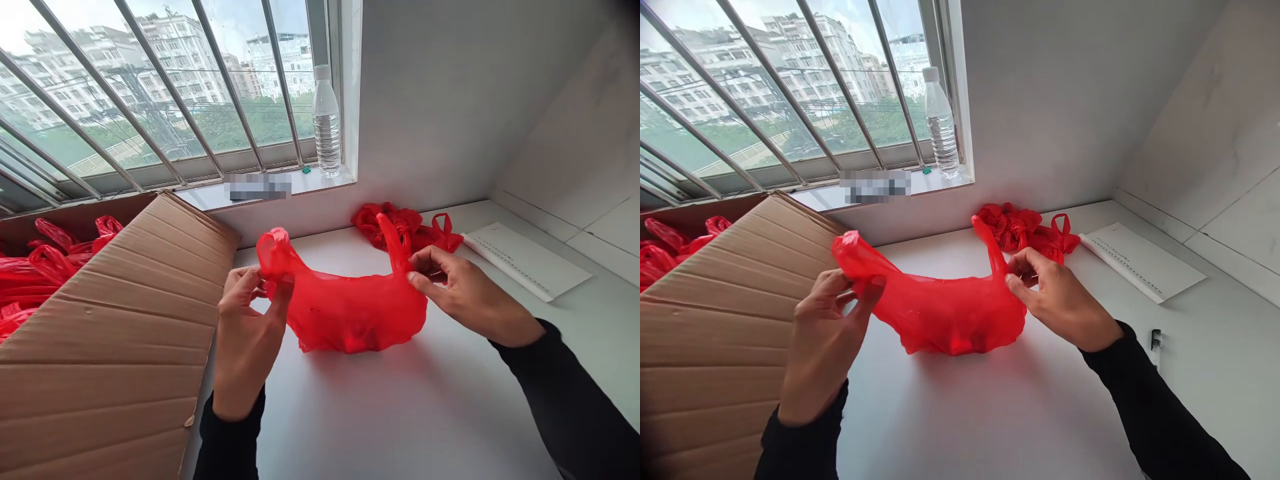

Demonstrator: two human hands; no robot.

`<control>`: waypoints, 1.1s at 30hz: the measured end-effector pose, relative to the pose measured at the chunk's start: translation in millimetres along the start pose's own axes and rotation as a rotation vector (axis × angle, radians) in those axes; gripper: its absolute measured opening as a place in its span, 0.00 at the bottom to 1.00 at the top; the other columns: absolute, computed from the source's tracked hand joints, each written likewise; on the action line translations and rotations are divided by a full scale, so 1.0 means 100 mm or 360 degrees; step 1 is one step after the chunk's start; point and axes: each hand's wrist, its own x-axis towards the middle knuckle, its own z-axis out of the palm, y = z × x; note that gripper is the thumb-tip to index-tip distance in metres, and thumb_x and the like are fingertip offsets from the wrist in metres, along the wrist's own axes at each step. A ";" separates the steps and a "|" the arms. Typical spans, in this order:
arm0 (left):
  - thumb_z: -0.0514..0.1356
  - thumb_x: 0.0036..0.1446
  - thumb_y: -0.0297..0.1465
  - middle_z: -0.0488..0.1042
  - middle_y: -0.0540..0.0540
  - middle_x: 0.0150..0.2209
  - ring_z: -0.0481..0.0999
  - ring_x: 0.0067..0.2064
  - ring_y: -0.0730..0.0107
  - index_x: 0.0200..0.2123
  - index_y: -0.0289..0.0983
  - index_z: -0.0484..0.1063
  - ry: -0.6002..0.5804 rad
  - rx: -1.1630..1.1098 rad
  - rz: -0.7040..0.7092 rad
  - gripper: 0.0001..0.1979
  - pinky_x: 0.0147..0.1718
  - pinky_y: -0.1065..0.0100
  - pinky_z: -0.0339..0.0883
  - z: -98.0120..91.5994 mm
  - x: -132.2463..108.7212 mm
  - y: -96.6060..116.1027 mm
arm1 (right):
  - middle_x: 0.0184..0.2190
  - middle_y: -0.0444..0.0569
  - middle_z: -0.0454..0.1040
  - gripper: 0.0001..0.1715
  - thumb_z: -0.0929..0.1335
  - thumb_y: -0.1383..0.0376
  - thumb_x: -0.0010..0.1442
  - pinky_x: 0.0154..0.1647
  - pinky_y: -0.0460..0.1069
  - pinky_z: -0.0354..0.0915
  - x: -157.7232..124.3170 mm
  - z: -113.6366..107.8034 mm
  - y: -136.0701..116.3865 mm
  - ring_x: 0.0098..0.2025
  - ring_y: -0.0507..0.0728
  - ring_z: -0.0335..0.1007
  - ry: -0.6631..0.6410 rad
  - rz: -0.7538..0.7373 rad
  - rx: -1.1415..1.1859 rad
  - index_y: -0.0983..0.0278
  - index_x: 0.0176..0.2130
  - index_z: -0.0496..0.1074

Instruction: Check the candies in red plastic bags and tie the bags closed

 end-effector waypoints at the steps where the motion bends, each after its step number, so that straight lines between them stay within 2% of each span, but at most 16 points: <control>1: 0.66 0.59 0.39 0.66 0.52 0.35 0.67 0.36 0.70 0.30 0.42 0.74 0.0054 0.0060 0.0016 0.09 0.36 0.68 0.63 -0.03 -0.02 0.04 | 0.44 0.48 0.76 0.13 0.67 0.55 0.66 0.42 0.55 0.71 -0.04 -0.01 -0.03 0.45 0.60 0.74 0.0128 -0.0035 -0.0078 0.58 0.47 0.71; 3: 0.65 0.60 0.38 0.59 0.53 0.28 0.59 0.29 0.72 0.26 0.41 0.69 0.0026 0.0106 -0.0049 0.13 0.28 0.70 0.57 -0.07 -0.06 0.14 | 0.49 0.50 0.75 0.15 0.67 0.58 0.66 0.46 0.58 0.71 -0.13 0.00 -0.12 0.49 0.62 0.72 0.0360 -0.0230 -0.0254 0.57 0.52 0.68; 5: 0.62 0.63 0.38 0.57 0.55 0.23 0.54 0.24 0.73 0.28 0.41 0.70 -0.0152 0.0005 -0.0173 0.11 0.22 0.70 0.51 -0.08 -0.10 0.24 | 0.53 0.49 0.73 0.18 0.66 0.63 0.69 0.56 0.59 0.67 -0.22 0.08 -0.24 0.54 0.60 0.70 0.0393 -0.0558 -0.0358 0.57 0.57 0.65; 8: 0.58 0.65 0.37 0.64 0.54 0.22 0.59 0.23 0.74 0.37 0.41 0.75 -0.0459 -0.0197 -0.0179 0.08 0.22 0.72 0.55 -0.09 -0.12 0.33 | 0.59 0.50 0.70 0.25 0.60 0.71 0.71 0.66 0.58 0.60 -0.30 0.27 -0.35 0.62 0.58 0.63 0.0063 -0.0933 -0.0427 0.60 0.65 0.59; 11: 0.61 0.64 0.36 0.73 0.52 0.31 0.72 0.31 0.72 0.40 0.43 0.74 -0.0560 -0.0167 -0.0055 0.05 0.29 0.73 0.67 -0.09 -0.13 0.35 | 0.60 0.53 0.70 0.33 0.58 0.80 0.66 0.71 0.61 0.55 -0.30 0.45 -0.33 0.64 0.60 0.61 -0.0172 -0.0978 -0.0620 0.67 0.67 0.57; 13: 0.66 0.59 0.38 0.75 0.53 0.36 0.74 0.32 0.71 0.41 0.44 0.71 -0.0511 -0.0092 -0.0066 0.10 0.29 0.73 0.68 -0.07 -0.14 0.35 | 0.57 0.54 0.71 0.35 0.58 0.82 0.63 0.72 0.64 0.53 -0.29 0.52 -0.29 0.63 0.61 0.63 -0.0262 -0.0962 -0.0735 0.68 0.67 0.57; 15: 0.68 0.56 0.42 0.75 0.53 0.36 0.75 0.31 0.71 0.39 0.43 0.69 -0.0420 -0.0045 -0.0132 0.14 0.26 0.73 0.67 -0.04 -0.16 0.36 | 0.55 0.54 0.73 0.36 0.58 0.82 0.63 0.69 0.64 0.59 -0.30 0.55 -0.26 0.60 0.61 0.66 -0.0322 -0.0918 -0.0765 0.69 0.68 0.55; 18: 0.64 0.61 0.43 0.75 0.52 0.34 0.76 0.33 0.68 0.36 0.42 0.68 -0.0329 -0.0028 -0.0177 0.12 0.26 0.70 0.65 -0.01 -0.17 0.40 | 0.51 0.54 0.74 0.32 0.58 0.77 0.67 0.51 0.60 0.74 -0.32 0.56 -0.23 0.50 0.61 0.72 -0.0331 -0.0705 -0.0736 0.67 0.68 0.54; 20: 0.62 0.63 0.42 0.74 0.52 0.30 0.76 0.32 0.66 0.39 0.44 0.69 -0.0339 -0.0020 -0.0169 0.10 0.24 0.70 0.64 -0.04 -0.17 0.42 | 0.46 0.52 0.74 0.26 0.58 0.72 0.70 0.39 0.58 0.76 -0.34 0.55 -0.22 0.41 0.60 0.73 -0.0319 -0.0539 -0.0746 0.65 0.65 0.59; 22: 0.62 0.63 0.42 0.73 0.54 0.27 0.75 0.30 0.66 0.47 0.46 0.69 -0.0394 0.0011 -0.0145 0.12 0.23 0.70 0.64 -0.08 -0.18 0.43 | 0.41 0.51 0.72 0.18 0.59 0.69 0.71 0.35 0.58 0.75 -0.36 0.52 -0.23 0.36 0.59 0.71 -0.0277 -0.0447 -0.0798 0.63 0.56 0.67; 24: 0.62 0.63 0.43 0.74 0.54 0.26 0.75 0.29 0.67 0.52 0.48 0.69 -0.0471 0.0081 -0.0116 0.16 0.24 0.70 0.65 -0.14 -0.18 0.42 | 0.39 0.51 0.70 0.14 0.59 0.66 0.71 0.36 0.61 0.73 -0.39 0.47 -0.27 0.37 0.60 0.69 -0.0195 -0.0468 -0.0884 0.62 0.44 0.73; 26: 0.63 0.61 0.42 0.77 0.54 0.30 0.76 0.29 0.68 0.52 0.49 0.71 -0.0450 0.0186 -0.0071 0.17 0.28 0.69 0.68 -0.17 -0.18 0.40 | 0.43 0.54 0.71 0.17 0.60 0.64 0.72 0.44 0.64 0.72 -0.41 0.43 -0.33 0.44 0.64 0.68 -0.0107 -0.0622 -0.0922 0.61 0.35 0.74; 28: 0.64 0.59 0.41 0.79 0.53 0.35 0.77 0.32 0.67 0.52 0.50 0.72 -0.0309 0.0277 -0.0079 0.18 0.30 0.68 0.68 -0.19 -0.18 0.39 | 0.48 0.53 0.72 0.17 0.61 0.65 0.72 0.59 0.67 0.65 -0.42 0.41 -0.40 0.52 0.64 0.67 -0.0099 -0.0877 -0.0847 0.62 0.34 0.75; 30: 0.66 0.57 0.40 0.79 0.52 0.39 0.77 0.34 0.66 0.52 0.50 0.72 -0.0161 0.0268 -0.0152 0.18 0.30 0.69 0.68 -0.20 -0.18 0.40 | 0.48 0.49 0.75 0.16 0.61 0.66 0.73 0.70 0.64 0.53 -0.41 0.41 -0.43 0.52 0.59 0.69 -0.0192 -0.1087 -0.0711 0.62 0.38 0.76; 31: 0.66 0.57 0.39 0.78 0.51 0.40 0.77 0.35 0.66 0.51 0.49 0.73 -0.0117 0.0194 -0.0204 0.18 0.30 0.69 0.68 -0.20 -0.18 0.40 | 0.44 0.47 0.76 0.16 0.61 0.65 0.74 0.71 0.62 0.51 -0.41 0.42 -0.44 0.50 0.57 0.70 -0.0251 -0.1124 -0.0665 0.61 0.39 0.76; 33: 0.67 0.56 0.38 0.77 0.51 0.40 0.76 0.36 0.68 0.48 0.47 0.75 -0.0127 -0.0122 -0.0282 0.16 0.32 0.71 0.69 -0.21 -0.17 0.39 | 0.37 0.44 0.76 0.21 0.58 0.62 0.76 0.67 0.61 0.58 -0.39 0.43 -0.43 0.44 0.55 0.71 -0.0356 -0.1018 -0.0630 0.61 0.37 0.75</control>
